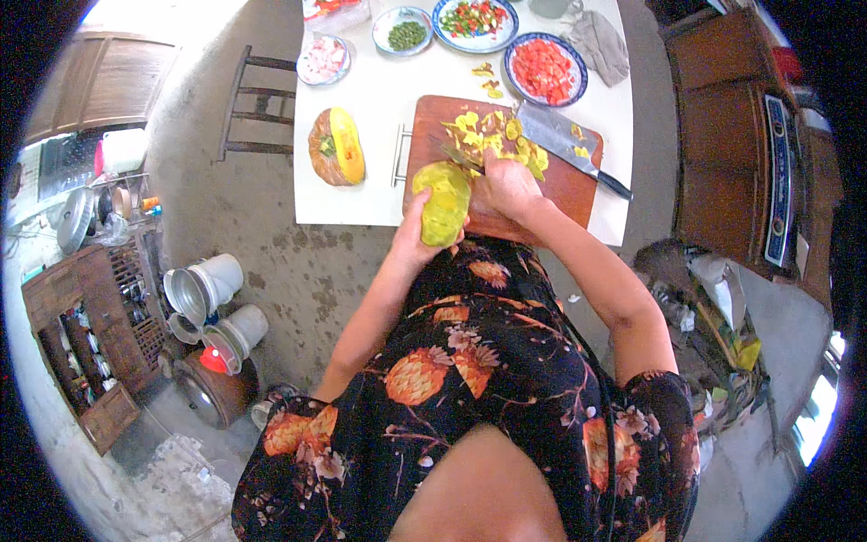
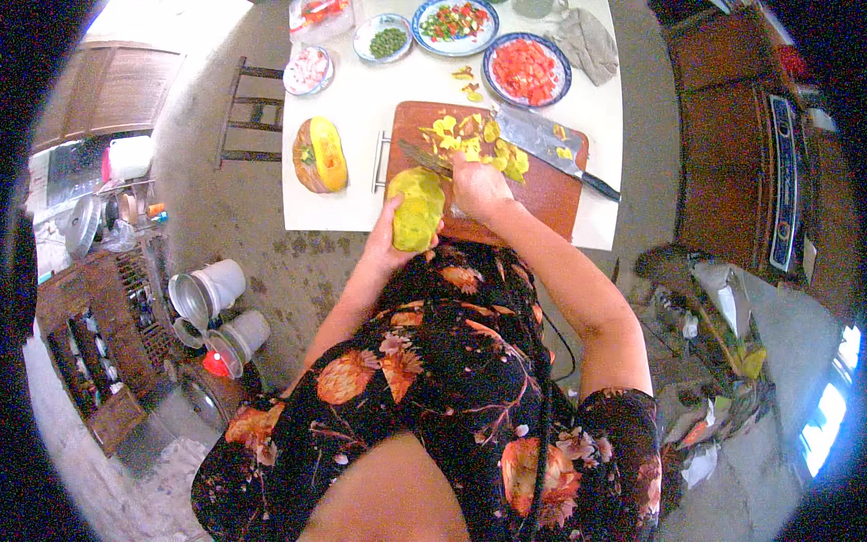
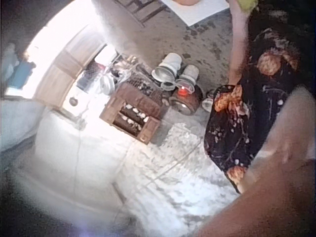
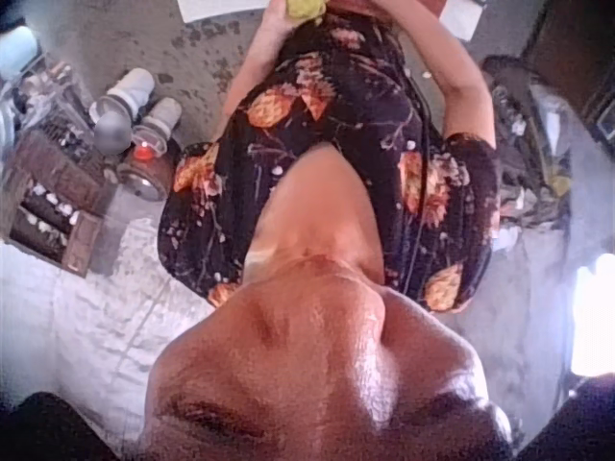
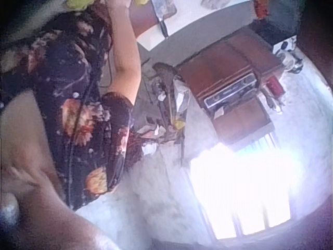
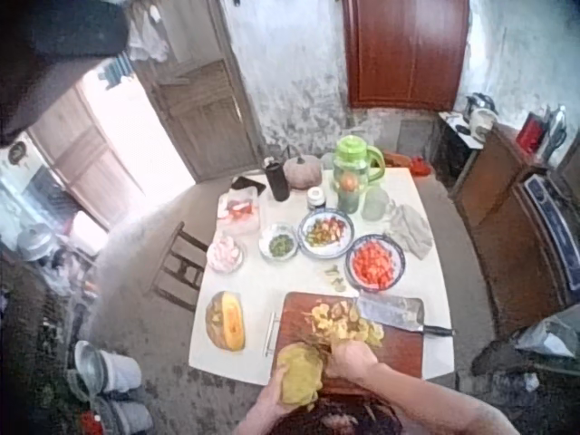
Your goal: The person peels a yellow squash using a fork on a wooden cutting board. They scrape the skin off in strips, rotate the squash, and gather the peels on the board. A second person briefly assists by holding the squash steady.
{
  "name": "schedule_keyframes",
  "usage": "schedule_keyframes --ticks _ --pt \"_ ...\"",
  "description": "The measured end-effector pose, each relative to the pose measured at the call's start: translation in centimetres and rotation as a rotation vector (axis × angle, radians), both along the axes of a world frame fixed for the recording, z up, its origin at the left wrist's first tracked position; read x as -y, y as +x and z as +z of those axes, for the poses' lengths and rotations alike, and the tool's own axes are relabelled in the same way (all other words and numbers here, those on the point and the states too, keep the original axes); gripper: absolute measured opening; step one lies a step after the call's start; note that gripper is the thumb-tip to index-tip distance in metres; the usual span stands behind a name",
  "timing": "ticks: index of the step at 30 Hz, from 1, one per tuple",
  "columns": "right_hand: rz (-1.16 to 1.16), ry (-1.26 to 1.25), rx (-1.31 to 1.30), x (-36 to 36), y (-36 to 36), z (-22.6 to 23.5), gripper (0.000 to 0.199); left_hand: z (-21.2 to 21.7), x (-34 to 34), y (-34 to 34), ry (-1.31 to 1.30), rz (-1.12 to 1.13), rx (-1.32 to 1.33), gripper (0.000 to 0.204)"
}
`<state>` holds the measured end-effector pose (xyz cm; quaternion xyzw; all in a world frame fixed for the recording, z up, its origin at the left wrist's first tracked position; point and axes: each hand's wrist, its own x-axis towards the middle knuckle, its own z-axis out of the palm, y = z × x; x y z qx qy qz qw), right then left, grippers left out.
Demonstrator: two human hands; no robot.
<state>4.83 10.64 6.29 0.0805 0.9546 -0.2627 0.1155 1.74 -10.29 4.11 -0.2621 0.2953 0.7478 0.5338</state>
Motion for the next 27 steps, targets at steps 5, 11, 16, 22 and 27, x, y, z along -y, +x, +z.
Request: schedule_keyframes --ticks 5,11,16,22,27 --pt "0.157 0.049 -0.116 1.7 2.8 3.0 0.022 -0.7 0.5 -0.3 0.109 -0.065 -0.065 0.06" --pt "0.054 -0.034 -0.196 3.0 4.1 2.7 0.017 1.8 0.2 -0.5 0.1 0.194 0.141 0.059" --pt "0.032 -0.018 -0.121 4.1 3.1 1.7 0.016 1.6 0.3 -0.5 -0.023 0.181 0.059 0.057" --pt "0.015 -0.031 0.007 3.8 3.2 2.5 0.014 0.3 -0.2 0.0 -0.037 0.196 0.087 0.053" --pt "-0.025 -0.085 0.079 3.5 2.9 2.1 0.014 1.1 -0.7 0.0 -0.047 0.165 0.108 0.054"
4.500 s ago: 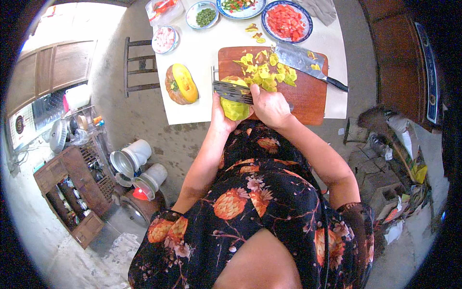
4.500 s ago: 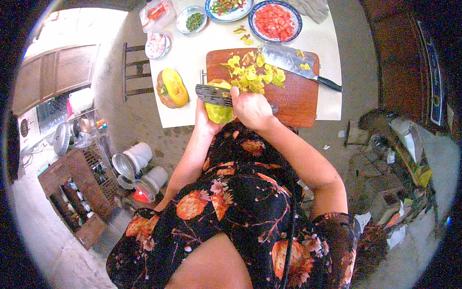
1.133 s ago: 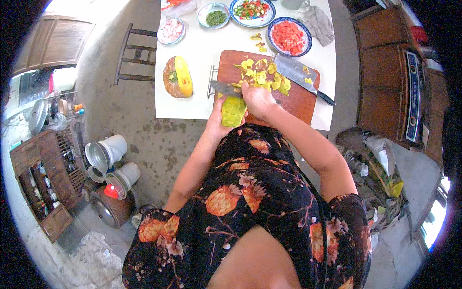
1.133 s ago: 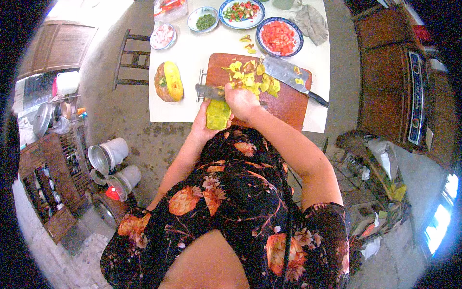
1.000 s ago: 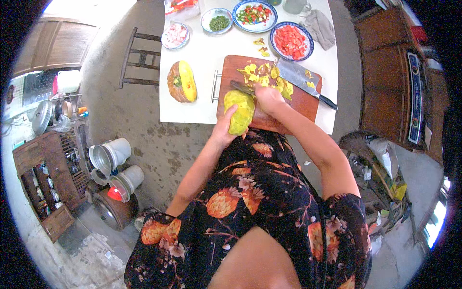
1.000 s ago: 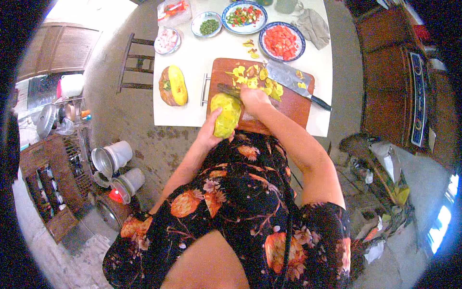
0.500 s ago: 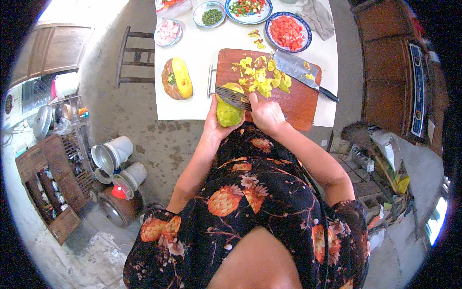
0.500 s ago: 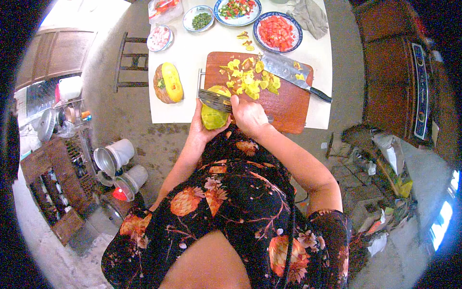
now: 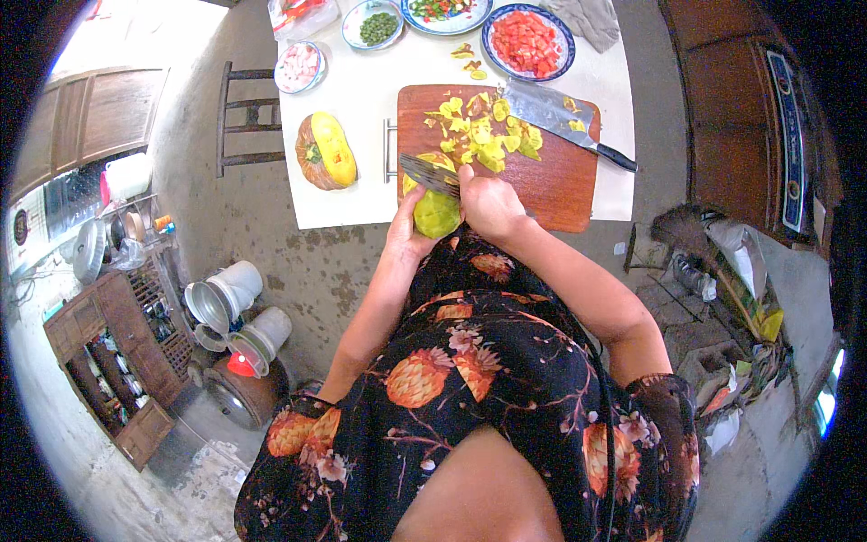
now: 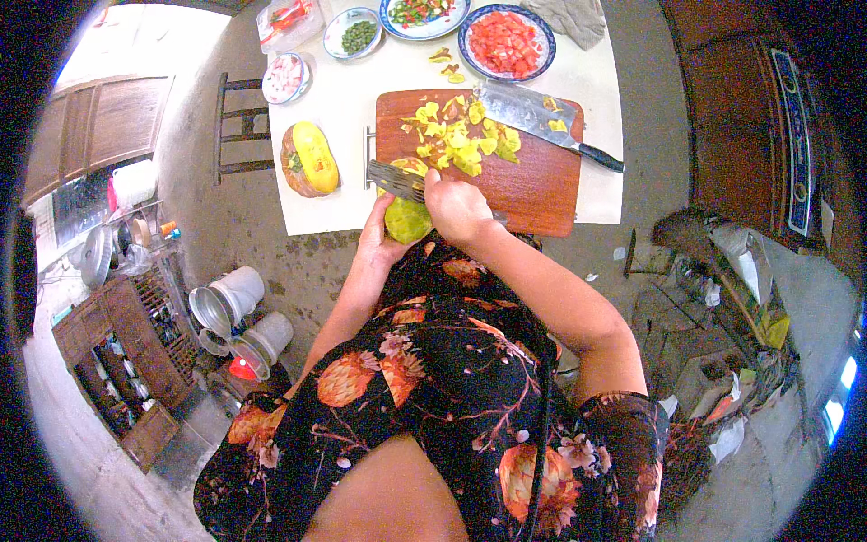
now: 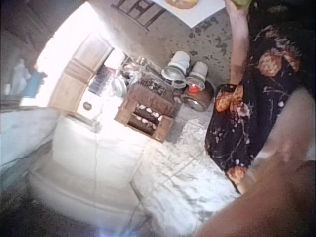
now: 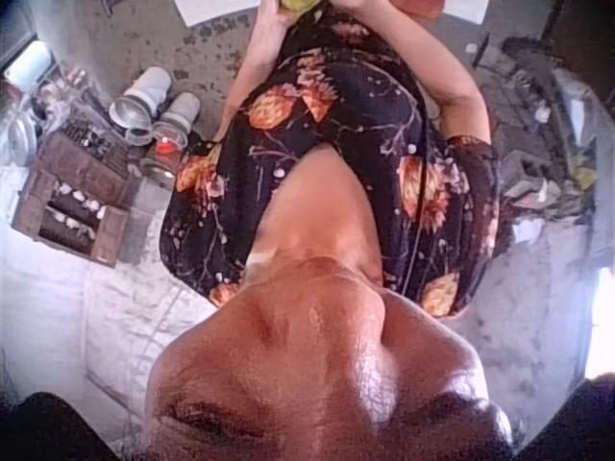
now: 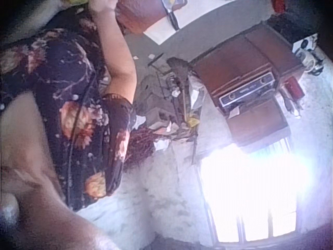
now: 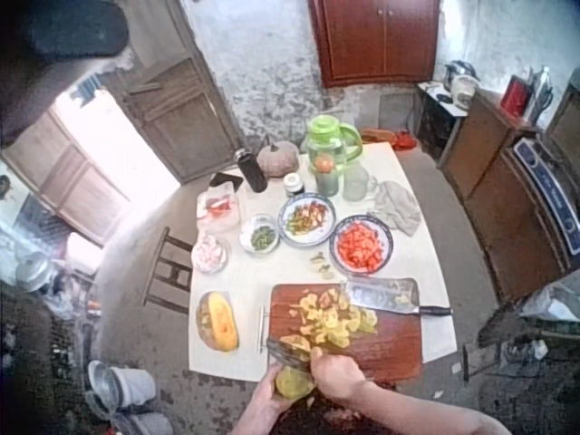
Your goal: The person peels a yellow squash using a fork on a wooden cutting board. They scrape the skin off in strips, rotate the squash, and gather the peels on the board. A second person briefly assists by holding the squash steady.
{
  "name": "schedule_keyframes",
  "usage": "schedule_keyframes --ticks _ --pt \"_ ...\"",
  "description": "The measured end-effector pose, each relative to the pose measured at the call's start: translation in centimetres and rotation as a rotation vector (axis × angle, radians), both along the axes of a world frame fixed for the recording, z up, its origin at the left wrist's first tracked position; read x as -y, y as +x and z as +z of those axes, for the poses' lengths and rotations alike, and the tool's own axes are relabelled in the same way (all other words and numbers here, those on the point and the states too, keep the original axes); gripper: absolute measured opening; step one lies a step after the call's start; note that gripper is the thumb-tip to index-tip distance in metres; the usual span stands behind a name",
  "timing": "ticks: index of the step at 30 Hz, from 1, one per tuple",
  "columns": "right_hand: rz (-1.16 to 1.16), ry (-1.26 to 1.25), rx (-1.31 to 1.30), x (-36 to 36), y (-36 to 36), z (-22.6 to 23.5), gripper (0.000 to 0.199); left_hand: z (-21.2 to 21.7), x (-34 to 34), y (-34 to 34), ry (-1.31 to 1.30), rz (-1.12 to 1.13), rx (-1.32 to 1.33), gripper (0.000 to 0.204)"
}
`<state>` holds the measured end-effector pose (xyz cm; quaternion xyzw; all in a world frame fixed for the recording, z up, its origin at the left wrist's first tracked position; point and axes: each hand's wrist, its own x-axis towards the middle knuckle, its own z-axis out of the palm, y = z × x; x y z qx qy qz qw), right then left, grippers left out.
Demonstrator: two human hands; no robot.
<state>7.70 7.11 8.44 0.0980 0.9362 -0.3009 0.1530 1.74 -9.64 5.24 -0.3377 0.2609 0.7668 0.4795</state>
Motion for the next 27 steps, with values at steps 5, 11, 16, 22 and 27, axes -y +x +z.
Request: schedule_keyframes --ticks 5,11,16,22,27 --pt "-0.033 -0.015 0.015 0.0 -2.1 -1.2 0.016 -1.3 -0.3 0.7 -0.152 -0.076 -0.134 0.055" --pt "-0.044 -0.016 0.022 0.1 -4.0 -1.6 0.021 -0.7 -0.2 -0.5 -0.118 -0.082 -0.131 0.055" --pt "-0.011 -0.022 0.047 -0.1 -1.8 -0.4 0.025 -2.1 0.4 0.1 -0.096 -0.109 -0.178 0.055" --pt "-0.053 -0.01 0.071 -0.1 -3.3 -6.2 0.027 -2.4 0.3 1.0 -0.058 -0.05 -0.124 0.059" --pt "-0.263 -0.188 -0.065 0.6 -1.1 -6.1 0.027 -1.6 1.6 0.7 -0.037 -0.041 -0.069 0.062"
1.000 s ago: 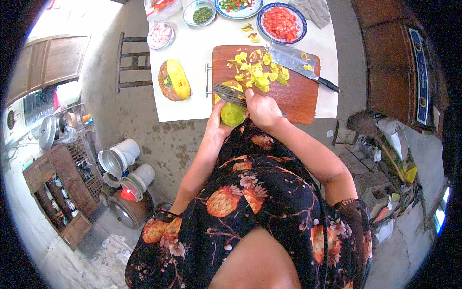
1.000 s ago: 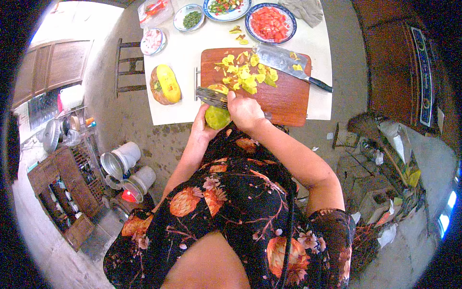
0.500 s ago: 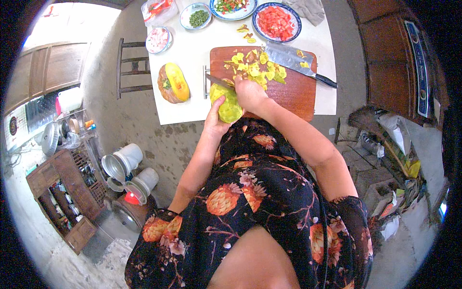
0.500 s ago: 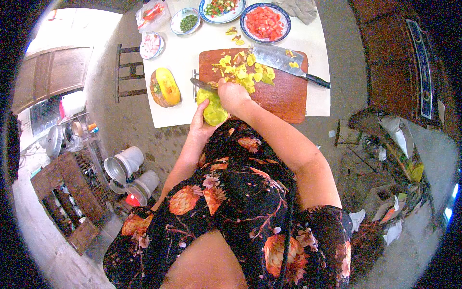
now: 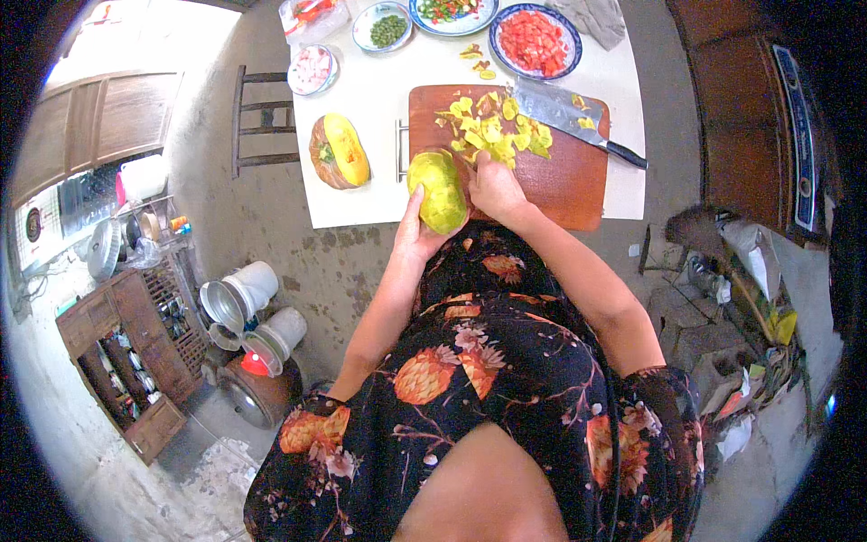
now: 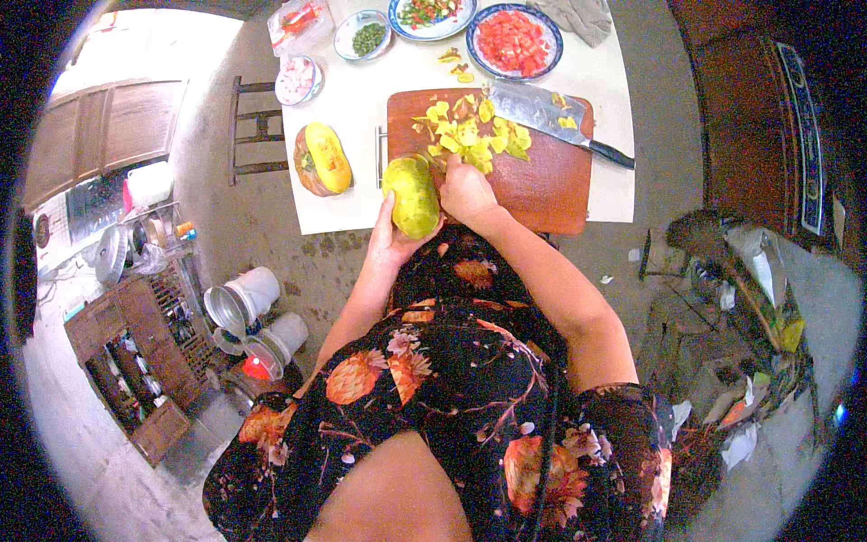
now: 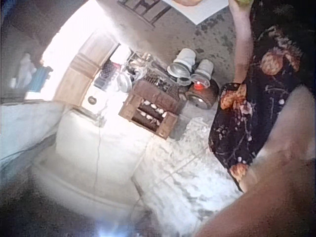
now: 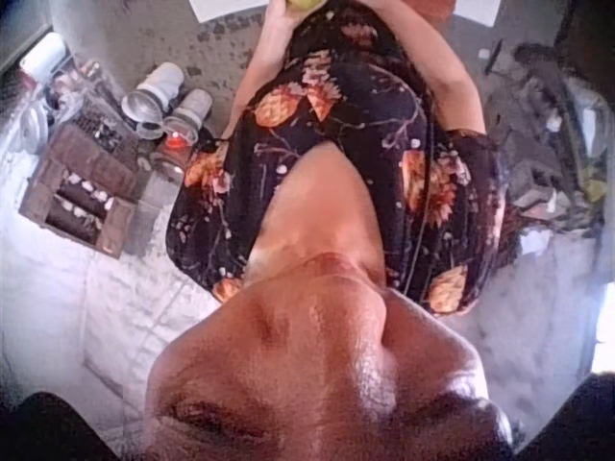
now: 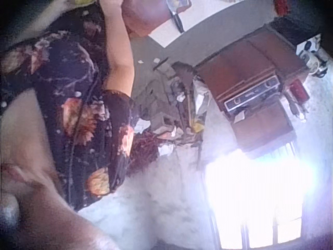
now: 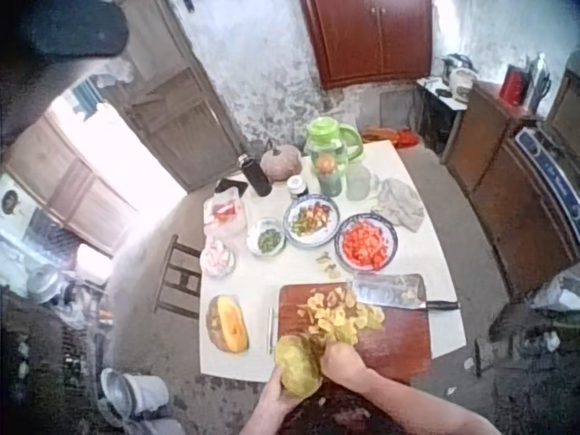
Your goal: The person peels a yellow squash using a fork on a wooden cutting board. They scrape the skin off in strips, rotate the squash, and gather the peels on the board. A second person briefly assists by holding the squash steady.
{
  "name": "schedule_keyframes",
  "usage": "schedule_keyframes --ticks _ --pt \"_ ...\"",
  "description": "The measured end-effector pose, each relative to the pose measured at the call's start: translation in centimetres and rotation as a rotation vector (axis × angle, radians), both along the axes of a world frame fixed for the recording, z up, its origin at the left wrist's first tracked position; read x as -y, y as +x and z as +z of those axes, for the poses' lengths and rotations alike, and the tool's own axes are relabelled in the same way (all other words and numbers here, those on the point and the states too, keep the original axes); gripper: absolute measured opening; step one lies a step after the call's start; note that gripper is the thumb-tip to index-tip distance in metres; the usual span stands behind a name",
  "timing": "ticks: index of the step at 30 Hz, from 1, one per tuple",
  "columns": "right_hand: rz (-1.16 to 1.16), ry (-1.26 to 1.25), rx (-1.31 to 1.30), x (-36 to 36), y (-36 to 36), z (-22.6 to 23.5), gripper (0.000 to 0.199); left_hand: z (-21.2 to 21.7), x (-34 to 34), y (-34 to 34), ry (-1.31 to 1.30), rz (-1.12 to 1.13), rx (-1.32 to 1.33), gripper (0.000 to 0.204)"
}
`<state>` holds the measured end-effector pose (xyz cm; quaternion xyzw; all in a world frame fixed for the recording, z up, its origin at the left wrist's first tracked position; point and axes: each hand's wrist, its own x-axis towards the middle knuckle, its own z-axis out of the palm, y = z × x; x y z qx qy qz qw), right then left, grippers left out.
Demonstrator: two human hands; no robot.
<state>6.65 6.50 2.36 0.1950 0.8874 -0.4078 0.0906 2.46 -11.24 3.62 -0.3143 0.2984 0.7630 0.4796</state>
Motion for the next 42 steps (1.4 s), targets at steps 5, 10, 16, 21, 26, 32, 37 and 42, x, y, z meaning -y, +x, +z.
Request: schedule_keyframes --ticks 5,10,16,21,26,32,37,42 --pt "0.203 0.152 -0.033 0.6 0.9 3.3 0.015 0.6 -0.3 0.0 0.005 0.023 -0.053 0.067" --pt "0.233 0.182 0.001 0.7 1.1 2.7 0.013 0.5 -0.9 -0.5 -0.411 -0.149 -0.333 0.068" --pt "0.148 0.099 0.026 1.3 1.6 2.0 0.017 -1.2 -1.6 -0.4 -0.89 -0.35 -0.837 0.09" --pt "0.111 0.053 0.028 2.0 2.5 2.0 0.018 1.2 -2.9 -0.7 -1.348 -0.894 -1.291 0.126" --pt "0.109 0.09 -0.005 1.7 3.0 2.7 0.016 1.5 -3.5 -1.8 -1.192 -0.934 -1.348 0.107" --pt "0.165 0.116 -0.137 0.3 3.1 3.7 0.014 3.0 -1.8 -6.3 -0.555 -0.7 -0.366 0.052" --pt "0.243 0.165 -0.125 -0.1 1.7 4.8 0.015 3.6 -0.5 -7.4 -0.386 -0.657 -0.228 0.052" --pt "0.258 0.219 -0.178 -0.1 0.3 4.7 0.014 1.6 0.3 -6.8 -0.507 -0.64 -0.54 0.054"
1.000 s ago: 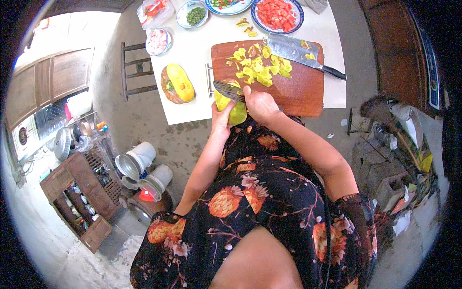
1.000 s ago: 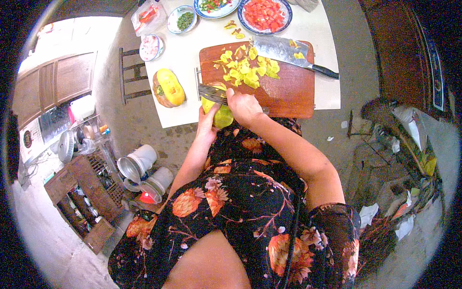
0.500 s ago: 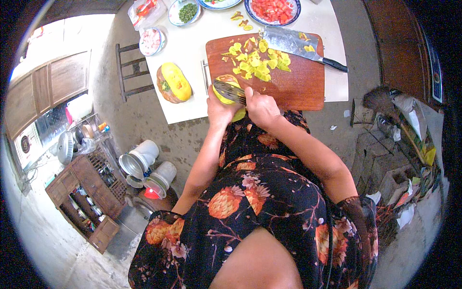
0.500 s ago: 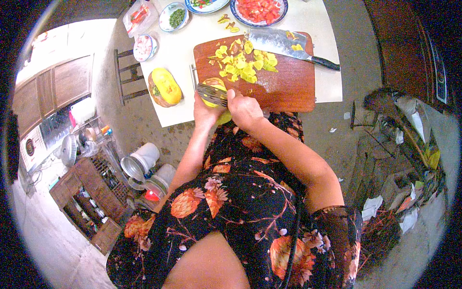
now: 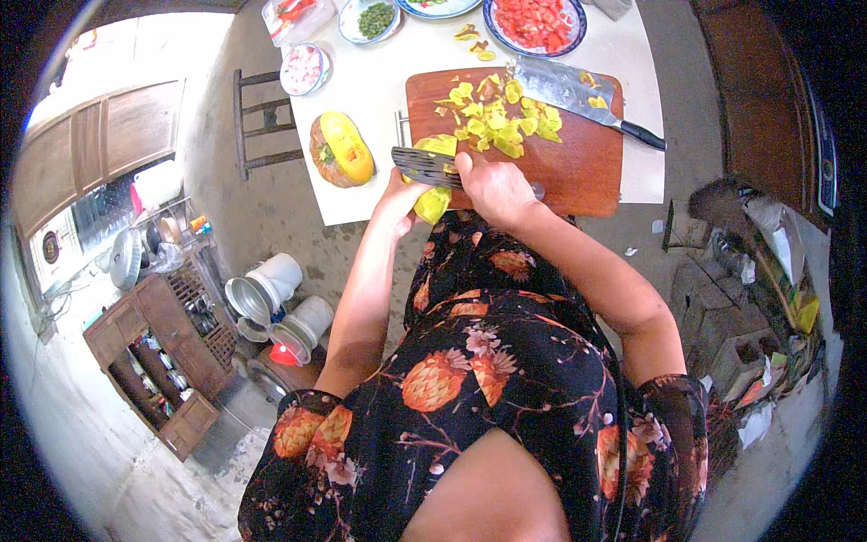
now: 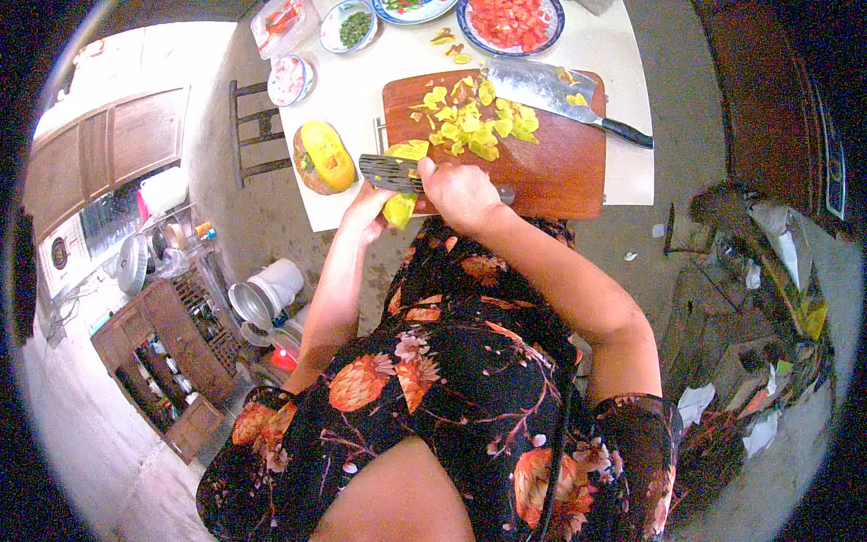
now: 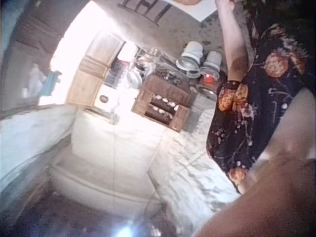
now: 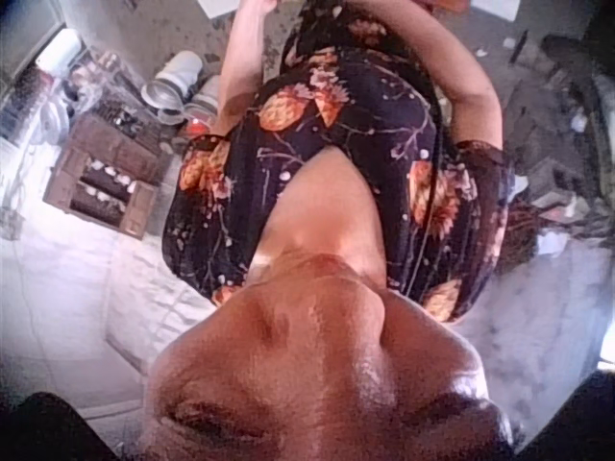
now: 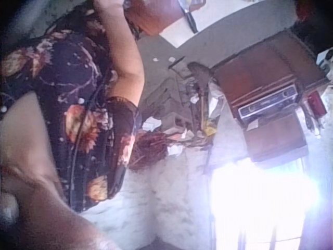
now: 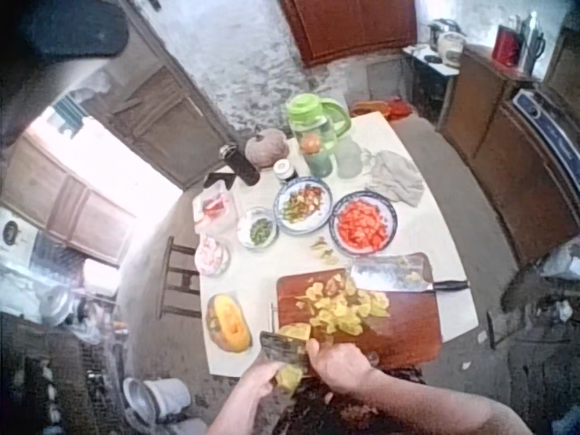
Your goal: The person peels a yellow squash using a fork on a wooden cutting board. They scrape the skin off in strips, rotate the squash, and gather the peels on the board. A second person briefly assists by holding the squash steady.
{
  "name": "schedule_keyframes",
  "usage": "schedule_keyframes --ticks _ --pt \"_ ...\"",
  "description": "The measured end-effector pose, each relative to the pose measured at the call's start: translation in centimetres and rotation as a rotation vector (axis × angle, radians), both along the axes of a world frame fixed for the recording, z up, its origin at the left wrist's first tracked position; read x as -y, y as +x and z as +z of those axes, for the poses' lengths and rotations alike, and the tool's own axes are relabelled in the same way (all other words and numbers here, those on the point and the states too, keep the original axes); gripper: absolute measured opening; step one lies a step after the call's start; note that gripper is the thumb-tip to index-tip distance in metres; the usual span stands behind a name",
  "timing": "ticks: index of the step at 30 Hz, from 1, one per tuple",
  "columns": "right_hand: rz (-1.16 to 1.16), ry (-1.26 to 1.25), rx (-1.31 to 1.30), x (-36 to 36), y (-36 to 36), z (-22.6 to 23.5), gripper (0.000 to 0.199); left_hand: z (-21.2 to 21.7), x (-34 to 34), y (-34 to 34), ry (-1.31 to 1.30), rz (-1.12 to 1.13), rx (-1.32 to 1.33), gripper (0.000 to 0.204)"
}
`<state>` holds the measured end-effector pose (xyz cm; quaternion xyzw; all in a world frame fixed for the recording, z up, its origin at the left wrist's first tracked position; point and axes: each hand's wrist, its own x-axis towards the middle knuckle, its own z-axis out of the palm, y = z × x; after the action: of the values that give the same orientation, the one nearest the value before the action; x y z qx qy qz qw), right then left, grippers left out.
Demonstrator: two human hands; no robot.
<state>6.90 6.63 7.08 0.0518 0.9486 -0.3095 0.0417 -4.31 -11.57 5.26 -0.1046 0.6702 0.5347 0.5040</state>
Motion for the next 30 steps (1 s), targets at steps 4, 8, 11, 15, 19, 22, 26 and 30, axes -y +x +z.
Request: schedule_keyframes --ticks 4,8,11,15,19,22,26,30 --pt "0.057 0.017 -0.037 -0.6 -0.7 0.0 0.016 3.1 -2.0 -0.5 -0.134 -0.084 -0.165 0.06" --pt "0.094 0.06 0.027 0.2 -1.7 0.5 0.014 2.6 -2.1 -0.4 -0.212 -0.053 -0.331 0.072" --pt "0.074 0.058 0.059 -0.2 -1.9 0.7 0.014 2.0 -2.0 -0.5 -0.213 -0.098 -0.431 0.072" --pt "0.043 0.013 0.131 -0.5 -1.4 0.4 0.014 2.6 -2.0 -0.8 -0.253 -0.099 -0.362 0.072" --pt "0.039 0.001 0.172 -0.3 -1.4 1.1 0.014 2.2 -1.5 -1.0 -0.225 -0.037 -0.34 0.067" --pt "-0.002 -0.028 0.258 -0.3 -2.2 1.3 0.015 1.6 -1.1 -0.9 -0.182 -0.067 -0.392 0.066" --pt "-0.002 -0.089 0.286 -0.6 -2.7 1.6 0.017 2.7 -1.7 -0.7 -0.208 -0.078 -0.383 0.068" --pt "0.004 -0.098 0.37 -0.4 -2.7 2.8 0.019 2.7 -1.7 -0.9 -0.271 -0.082 -0.379 0.069"
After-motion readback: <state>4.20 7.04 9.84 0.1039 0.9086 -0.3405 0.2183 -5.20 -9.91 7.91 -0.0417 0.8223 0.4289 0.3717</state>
